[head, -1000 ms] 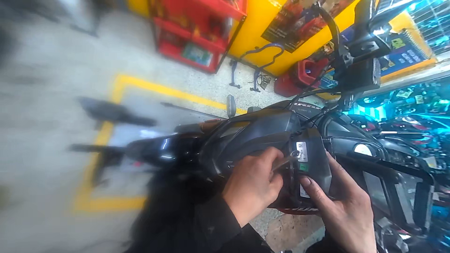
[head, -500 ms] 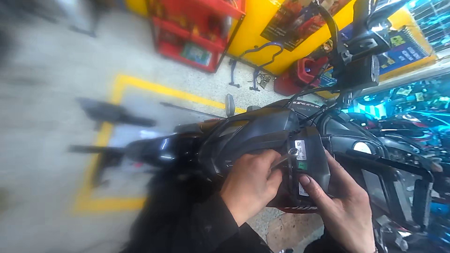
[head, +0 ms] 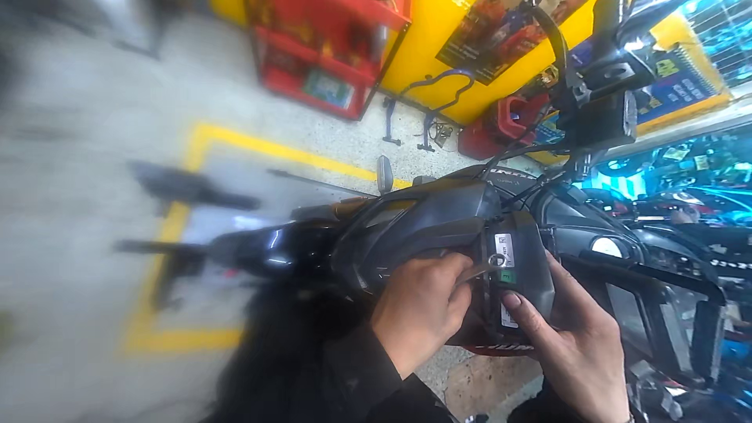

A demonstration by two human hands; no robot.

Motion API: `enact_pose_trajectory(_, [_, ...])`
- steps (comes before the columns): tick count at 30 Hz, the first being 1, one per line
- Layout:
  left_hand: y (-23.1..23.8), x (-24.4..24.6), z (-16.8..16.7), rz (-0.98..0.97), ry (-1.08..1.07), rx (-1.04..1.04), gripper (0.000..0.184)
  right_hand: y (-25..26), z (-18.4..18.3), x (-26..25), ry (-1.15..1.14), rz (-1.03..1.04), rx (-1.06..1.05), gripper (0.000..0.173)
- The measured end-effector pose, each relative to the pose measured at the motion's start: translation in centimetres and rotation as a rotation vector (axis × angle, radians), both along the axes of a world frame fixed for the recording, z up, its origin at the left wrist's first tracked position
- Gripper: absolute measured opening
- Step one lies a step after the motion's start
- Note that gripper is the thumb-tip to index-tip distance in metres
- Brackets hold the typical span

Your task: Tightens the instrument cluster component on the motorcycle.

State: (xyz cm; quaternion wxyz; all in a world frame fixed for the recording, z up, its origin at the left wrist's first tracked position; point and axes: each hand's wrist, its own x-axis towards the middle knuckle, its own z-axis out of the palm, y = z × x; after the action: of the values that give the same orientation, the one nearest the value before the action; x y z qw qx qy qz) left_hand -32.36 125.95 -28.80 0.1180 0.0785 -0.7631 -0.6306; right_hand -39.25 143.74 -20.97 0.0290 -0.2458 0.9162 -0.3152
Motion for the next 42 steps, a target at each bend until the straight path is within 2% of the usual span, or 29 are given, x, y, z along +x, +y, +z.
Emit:
enact_pose_trajectory(4, [-0.6,0.5,-1.2,0.027,0.041,-0.002,0.019,-0.2,-0.1,0.3,0.025,-0.033,0.03,0.072])
enact_pose_trajectory(9, [-1.2,1.1,-2.4,0.053,0.069,0.109,0.041,-0.2,-0.3,0.8,0.017,-0.085,0.043,0.072])
enact_pose_trajectory(13, [-0.5,1.2,-2.5,0.141,0.127,0.009,0.036,-0.2,-0.6,0.8,0.029,-0.094,0.038,0.071])
enact_pose_trajectory(19, [-0.2,0.8,-1.5,0.07,0.135,-0.08,0.039,-0.2,-0.9,1.0,0.034,-0.104,-0.002,0.071])
enact_pose_trajectory(24, [0.0,0.1,-0.9,0.094,0.113,-0.227,0.022,-0.4,-1.1,1.1,0.037,-0.121,-0.017,0.072])
enact_pose_trajectory(28, [-0.3,0.0,-0.8,0.081,0.177,-0.273,0.012,-0.4,-1.5,1.3,0.06,-0.125,-0.043,0.071])
enact_pose_trajectory(31, [-1.4,0.5,-0.6,0.092,0.18,-0.111,0.006,-0.4,-1.7,2.0,0.12,-0.158,-0.028,0.076])
enact_pose_trajectory(35, [-5.6,2.3,-0.3,0.039,0.02,0.154,0.014,0.1,-2.6,2.8,0.12,-0.219,-0.068,0.087])
enact_pose_trajectory(38, [-6.2,2.1,0.2,-0.066,0.032,0.012,0.021,-0.4,-2.9,2.7,0.121,-0.275,-0.041,0.092])
enact_pose_trajectory(40, [-5.5,1.4,0.4,-0.153,0.061,-0.222,0.026,-0.9,-2.5,2.6,0.107,-0.294,-0.016,0.093])
enact_pose_trajectory(42, [-4.8,0.9,0.3,-0.168,0.085,-0.429,0.022,-1.2,-2.6,2.4,0.116,-0.292,-0.039,0.088])
